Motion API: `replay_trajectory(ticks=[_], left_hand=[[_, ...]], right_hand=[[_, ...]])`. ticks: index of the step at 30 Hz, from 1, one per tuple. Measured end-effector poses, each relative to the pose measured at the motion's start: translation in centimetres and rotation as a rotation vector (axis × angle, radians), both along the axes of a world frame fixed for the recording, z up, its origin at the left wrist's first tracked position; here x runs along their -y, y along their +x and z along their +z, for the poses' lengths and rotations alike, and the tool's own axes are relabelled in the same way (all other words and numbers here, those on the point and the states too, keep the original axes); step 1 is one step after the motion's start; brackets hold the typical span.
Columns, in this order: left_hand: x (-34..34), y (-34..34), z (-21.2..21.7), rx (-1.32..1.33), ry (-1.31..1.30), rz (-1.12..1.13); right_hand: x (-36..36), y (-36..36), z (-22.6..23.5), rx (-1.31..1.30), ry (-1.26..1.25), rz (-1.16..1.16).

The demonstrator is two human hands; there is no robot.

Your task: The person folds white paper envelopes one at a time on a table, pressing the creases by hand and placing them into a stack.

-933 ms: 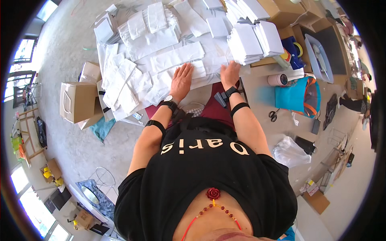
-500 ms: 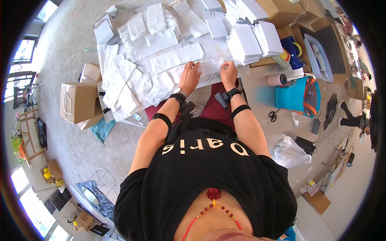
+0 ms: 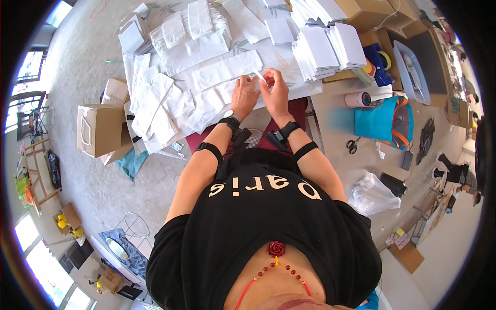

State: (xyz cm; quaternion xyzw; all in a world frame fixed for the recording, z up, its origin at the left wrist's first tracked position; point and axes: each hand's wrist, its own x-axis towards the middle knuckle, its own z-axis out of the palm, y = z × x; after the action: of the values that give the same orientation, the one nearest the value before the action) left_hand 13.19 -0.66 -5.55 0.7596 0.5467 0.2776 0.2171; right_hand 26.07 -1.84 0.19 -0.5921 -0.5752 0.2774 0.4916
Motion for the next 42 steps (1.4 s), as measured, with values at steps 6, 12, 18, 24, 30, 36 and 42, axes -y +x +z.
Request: replay_trajectory(ticks=[6, 12, 18, 24, 30, 36, 42], left_hand=[[-0.3, -2.4, -0.4, 0.692, -0.444, 0.25], [0.9, -3.5, 3.6, 0.989, -0.75, 0.448], [0.4, -5.4, -0.4, 0.771, -0.528, 0.5], [0.0, -6.5, -1.1, 0.298, -0.314, 0.456], [0.0, -6.5, -1.5, 0.188, -0.221, 0.437], [-0.2, -6.6, -1.0, 0.176, -0.215, 0.428], [-0.1, -6.5, -0.8, 0.209, -0.285, 0.438]], right_hand=[[0.7, -1.3, -1.2, 0.091, 0.061, 0.036], [1.2, -2.8, -1.8, 0.201, 0.077, 0.257], [2.0, -2.1, -2.3, 0.289, 0.23, 0.344], [0.9, 2.3, -5.3, 0.175, -0.079, 0.055], [-0.9, 3.5, -5.8, 0.216, -0.03, 0.082], [-2.9, 2.8, -5.3, 0.323, 0.029, 0.194], [-3.8, 3.1, -6.8, 0.396, 0.008, 0.24]])
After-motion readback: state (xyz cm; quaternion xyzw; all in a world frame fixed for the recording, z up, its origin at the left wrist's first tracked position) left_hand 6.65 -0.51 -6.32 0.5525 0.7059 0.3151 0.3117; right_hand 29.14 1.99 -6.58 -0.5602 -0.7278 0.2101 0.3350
